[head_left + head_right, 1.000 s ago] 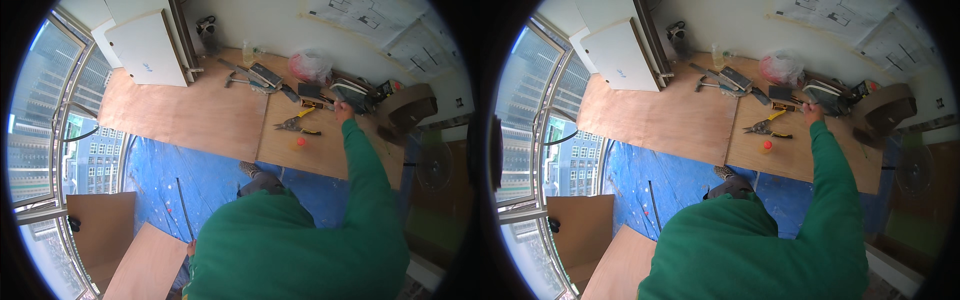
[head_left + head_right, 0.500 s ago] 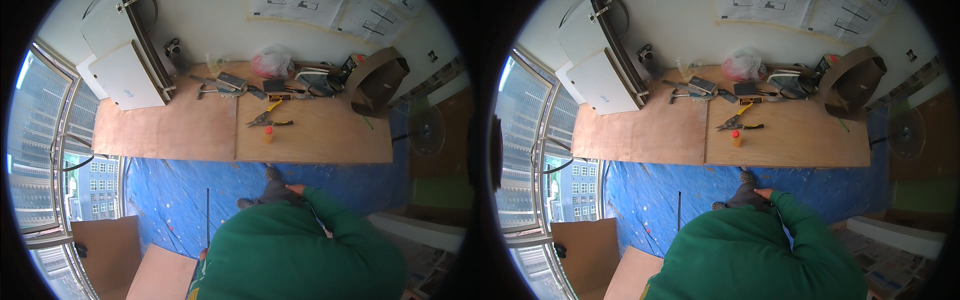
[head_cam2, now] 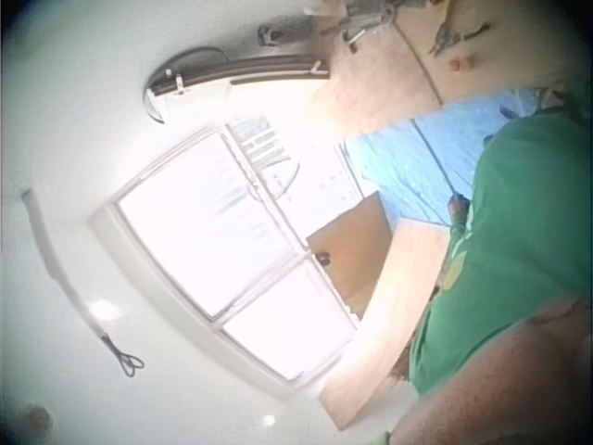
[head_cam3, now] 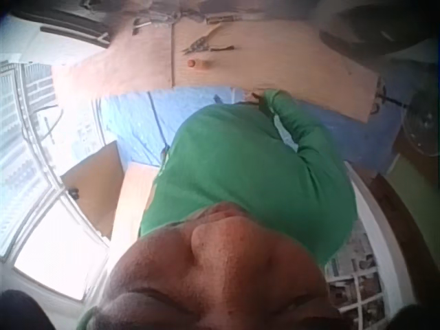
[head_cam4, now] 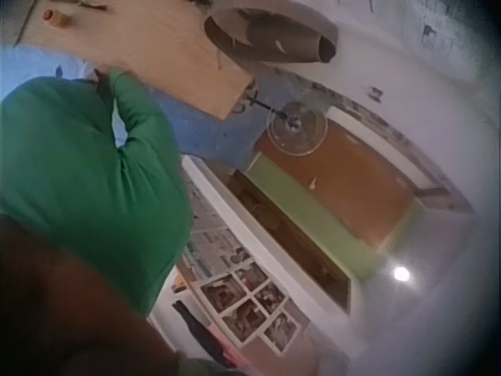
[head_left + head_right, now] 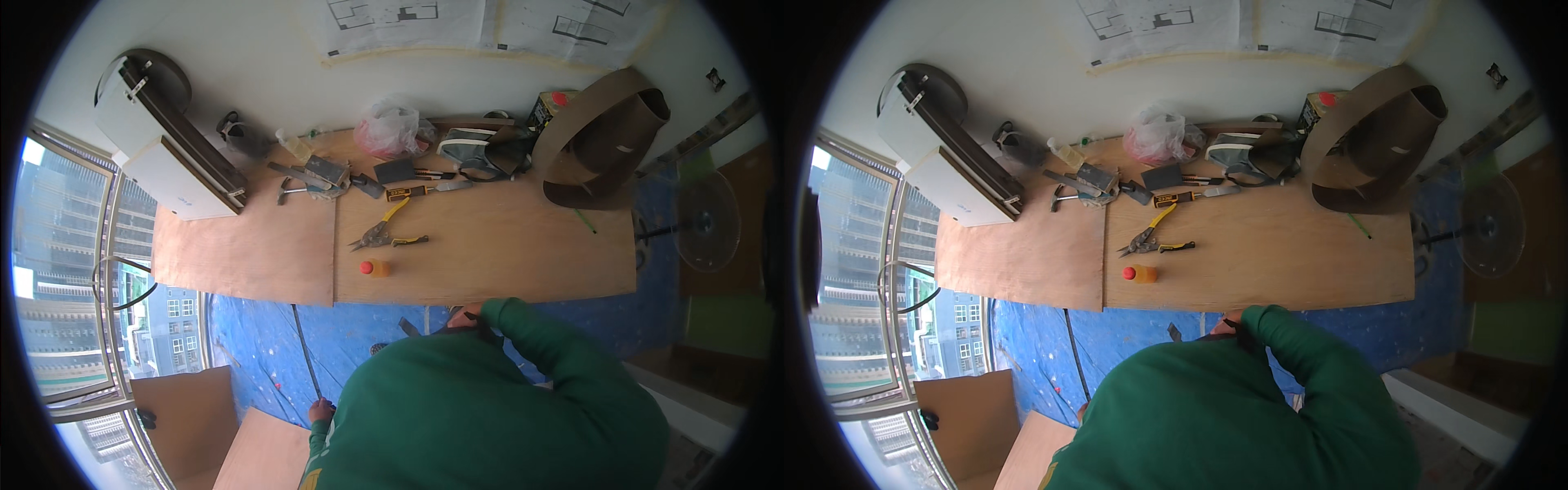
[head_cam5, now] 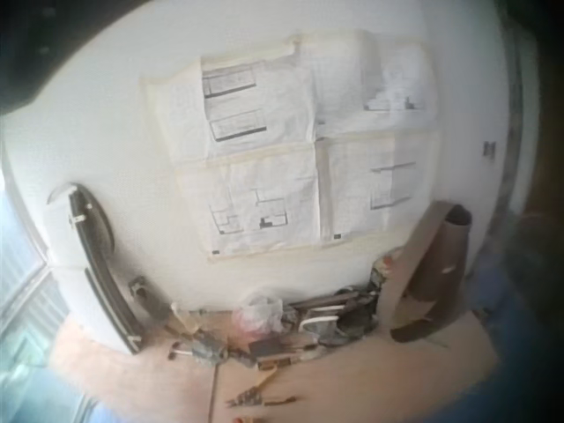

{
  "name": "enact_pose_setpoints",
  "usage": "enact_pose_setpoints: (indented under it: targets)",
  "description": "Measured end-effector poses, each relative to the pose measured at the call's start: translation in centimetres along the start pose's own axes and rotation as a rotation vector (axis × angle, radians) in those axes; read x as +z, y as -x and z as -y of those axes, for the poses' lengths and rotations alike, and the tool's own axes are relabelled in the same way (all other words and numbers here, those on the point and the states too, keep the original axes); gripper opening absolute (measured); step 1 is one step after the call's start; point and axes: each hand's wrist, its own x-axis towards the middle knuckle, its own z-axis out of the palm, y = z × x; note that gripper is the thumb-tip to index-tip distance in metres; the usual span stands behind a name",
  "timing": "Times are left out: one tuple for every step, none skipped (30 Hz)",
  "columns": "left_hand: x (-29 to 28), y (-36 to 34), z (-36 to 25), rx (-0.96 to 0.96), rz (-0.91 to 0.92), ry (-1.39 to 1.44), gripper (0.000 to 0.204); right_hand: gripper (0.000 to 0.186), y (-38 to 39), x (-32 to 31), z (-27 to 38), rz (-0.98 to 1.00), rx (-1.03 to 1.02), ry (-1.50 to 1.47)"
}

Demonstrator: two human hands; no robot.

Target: The person measures a curved strip of material on a wooden board using a tape measure and a metal ruler, then marks it with a green pencil. They use tin snips to cut the strip along the marked line.

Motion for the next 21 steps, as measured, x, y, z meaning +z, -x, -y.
enact_pose_setpoints:
  targets:
    - [0.6, -0.7, 2.5, 0.213, -0.007, -0.152, 0.038, 0.056, 0.2, -0.8, 0.7, 0.001, -0.009, -0.005]
    - [1.8, -1.2, 2.7, 0.150, -0.006, -0.169, 0.039, 0.054, 0.8, -1.2, 1.0, -0.008, 0.001, -0.006]
    - [2.9, -1.0, 2.4, 0.086, 0.000, -0.181, 0.039, 0.052, 1.5, -1.4, 1.0, -0.021, 0.016, -0.002]
    - [3.9, -0.8, 1.8, 0.026, 0.009, -0.197, 0.040, 0.050, 2.0, -1.3, 1.1, -0.040, 0.032, 0.017]
    - [3.9, -0.5, 1.2, 0.002, 0.016, -0.206, 0.040, 0.048, 2.5, -1.3, 1.2, -0.059, 0.053, 0.043]
    - [3.6, 0.4, 0.7, -0.018, 0.031, -0.202, 0.040, 0.047, 3.0, -1.4, 1.4, -0.078, 0.075, 0.065]
    - [3.4, 1.4, 0.3, -0.033, 0.047, -0.201, 0.040, 0.046, 3.5, -2.3, 1.5, -0.109, 0.100, 0.093]
    - [2.8, 2.4, 0.0, -0.050, 0.066, -0.207, 0.040, 0.045, 4.0, -3.1, 1.7, -0.139, 0.126, 0.115]
    - [2.3, 3.4, -0.1, -0.066, 0.069, -0.212, 0.040, 0.045, 4.4, -4.3, 1.9, -0.165, 0.139, 0.147]
    - [1.7, 4.4, 0.1, -0.082, 0.067, -0.219, 0.040, 0.044, 5.4, -5.3, 1.5, -0.403, 0.148, 0.002]
    - [1.2, 5.2, 0.2, -0.095, 0.068, -0.231, 0.040, 0.043, 6.4, -6.5, 0.7, -0.639, 0.156, -0.145]
    - [1.1, 5.4, 0.1, -0.092, 0.068, -0.237, 0.040, 0.039, 7.3, -8.5, -1.5, -0.830, 0.210, -0.177]
    - [0.8, 6.0, 0.2, -0.100, 0.068, -0.248, 0.040, 0.031, 8.5, -10.0, -3.6, -1.095, 0.241, -0.244]
    - [0.8, 6.2, 0.2, -0.100, 0.069, -0.258, 0.040, 0.025, 9.9, -11.9, -6.4, -1.279, 0.379, -0.207]
    - [0.6, 6.5, 0.3, -0.104, 0.066, -0.268, 0.040, 0.025, 11.6, -13.4, -8.7, -1.403, 0.461, -0.161]
    - [1.2, 6.1, 0.0, -0.094, 0.069, -0.274, 0.040, 0.031, 13.7, -15.0, -12.5, -1.506, 0.609, -0.074]
    - [1.1, 6.3, 0.0, -0.096, 0.068, -0.287, 0.040, 0.042, 15.4, -16.7, -14.9, -1.514, 0.801, -0.111]
    - [1.5, 6.5, 0.5, -0.099, 0.053, -0.278, 0.040, 0.047, 17.0, -18.7, -16.5, -1.515, 0.882, -0.093]
    - [1.8, 6.4, 0.6, -0.089, 0.054, -0.282, 0.040, 0.052, 18.5, -19.8, -18.1, -1.514, 0.980, -0.081]
    - [1.8, 6.2, 0.7, -0.082, 0.046, -0.287, 0.040, 0.053, 19.5, -20.6, -18.9, -1.448, 1.073, -0.035]
    - [1.4, 5.9, 0.5, -0.070, 0.047, -0.307, 0.040, 0.055, 20.3, -20.8, -19.3, -1.373, 1.173, 0.002]
